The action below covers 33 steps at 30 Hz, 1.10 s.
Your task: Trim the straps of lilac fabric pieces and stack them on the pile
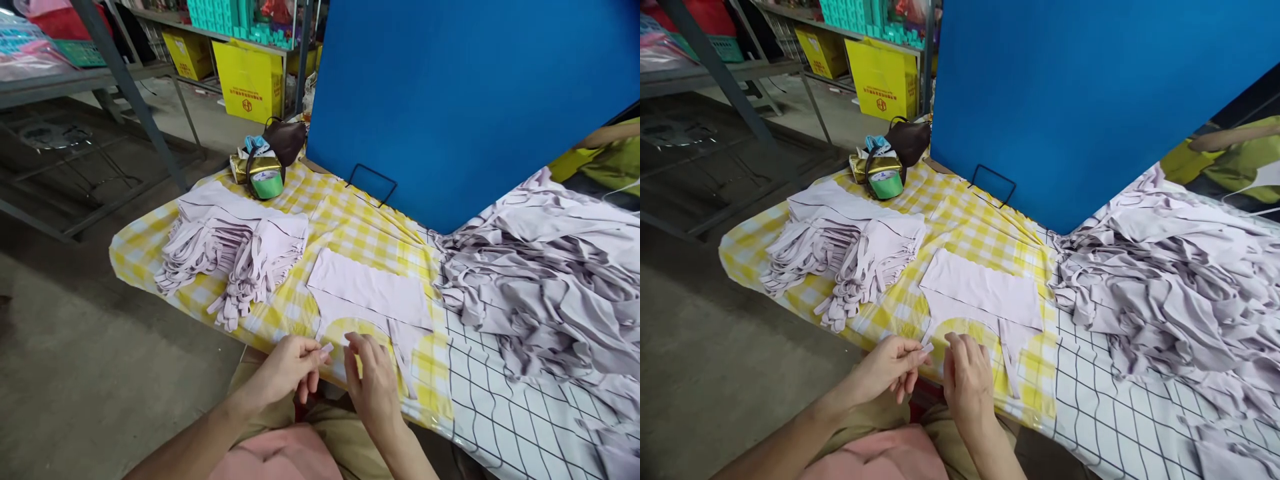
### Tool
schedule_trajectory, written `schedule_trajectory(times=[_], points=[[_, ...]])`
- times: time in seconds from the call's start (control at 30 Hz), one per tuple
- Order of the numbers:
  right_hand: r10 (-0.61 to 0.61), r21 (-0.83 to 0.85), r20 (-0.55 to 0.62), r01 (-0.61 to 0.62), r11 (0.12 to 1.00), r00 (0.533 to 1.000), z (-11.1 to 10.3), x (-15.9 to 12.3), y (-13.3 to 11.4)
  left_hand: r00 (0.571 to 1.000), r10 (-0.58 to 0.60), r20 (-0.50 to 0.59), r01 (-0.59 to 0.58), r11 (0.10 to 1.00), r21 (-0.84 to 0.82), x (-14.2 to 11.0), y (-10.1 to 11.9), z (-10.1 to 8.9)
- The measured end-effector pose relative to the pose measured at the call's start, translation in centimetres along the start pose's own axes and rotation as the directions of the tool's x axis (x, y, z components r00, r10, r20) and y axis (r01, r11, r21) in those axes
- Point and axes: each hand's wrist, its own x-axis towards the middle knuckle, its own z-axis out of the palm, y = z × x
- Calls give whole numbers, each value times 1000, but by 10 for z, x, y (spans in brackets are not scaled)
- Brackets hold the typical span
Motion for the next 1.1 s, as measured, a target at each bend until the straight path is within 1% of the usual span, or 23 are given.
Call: schedule_trajectory(times=[0.07, 0.17, 0.27, 0.4, 0.53, 0.6, 0.63, 0.73, 0.8, 0.97, 1.03, 1.1], points=[[-114, -83, 8, 115, 990, 993, 5, -3, 0, 1000, -9, -9, 9, 1000, -17, 3, -1, 0], [-189, -127, 54, 194, 973, 981, 11, -5, -1, 1000, -29, 1, 29, 1000, -7, 8, -2, 1], [-226, -91, 43, 229, 969, 973, 16, -4, 2, 998, -45, 35, 44, 999, 27, 11, -1, 2], [-236, -35, 17, 237, 971, 972, 20, -1, 9, 995, -62, 84, 59, 998, 35, 16, 3, 0], [-248, -36, 5, 248, 968, 969, 21, -1, 13, 994, -83, 76, 79, 995, 54, 20, 6, -2], [-235, -6, -10, 235, 972, 972, 20, -2, 12, 994, -98, 49, 94, 992, 82, 21, 8, -2], [-204, 34, -27, 205, 978, 979, 19, -2, 12, 994, -101, 30, 97, 991, 96, 21, 9, -1], [-39, 209, -72, 53, 976, 997, 18, -1, 10, 996, -86, -26, 89, 988, 130, 19, 11, 0], [13, 273, -59, 4, 962, 998, 19, 0, 11, 996, -72, -49, 79, 984, 157, 18, 11, 0], [-96, 275, -3, 93, 957, 995, 24, 0, 15, 996, -46, -74, 62, 973, 222, 18, 8, 0], [-88, 310, 6, 82, 947, 996, 25, 0, 15, 997, -39, -74, 56, 969, 242, 18, 8, 0], [-29, 379, 35, 14, 925, 999, 24, 2, 13, 997, -25, -75, 43, 964, 261, 17, 9, 0]])
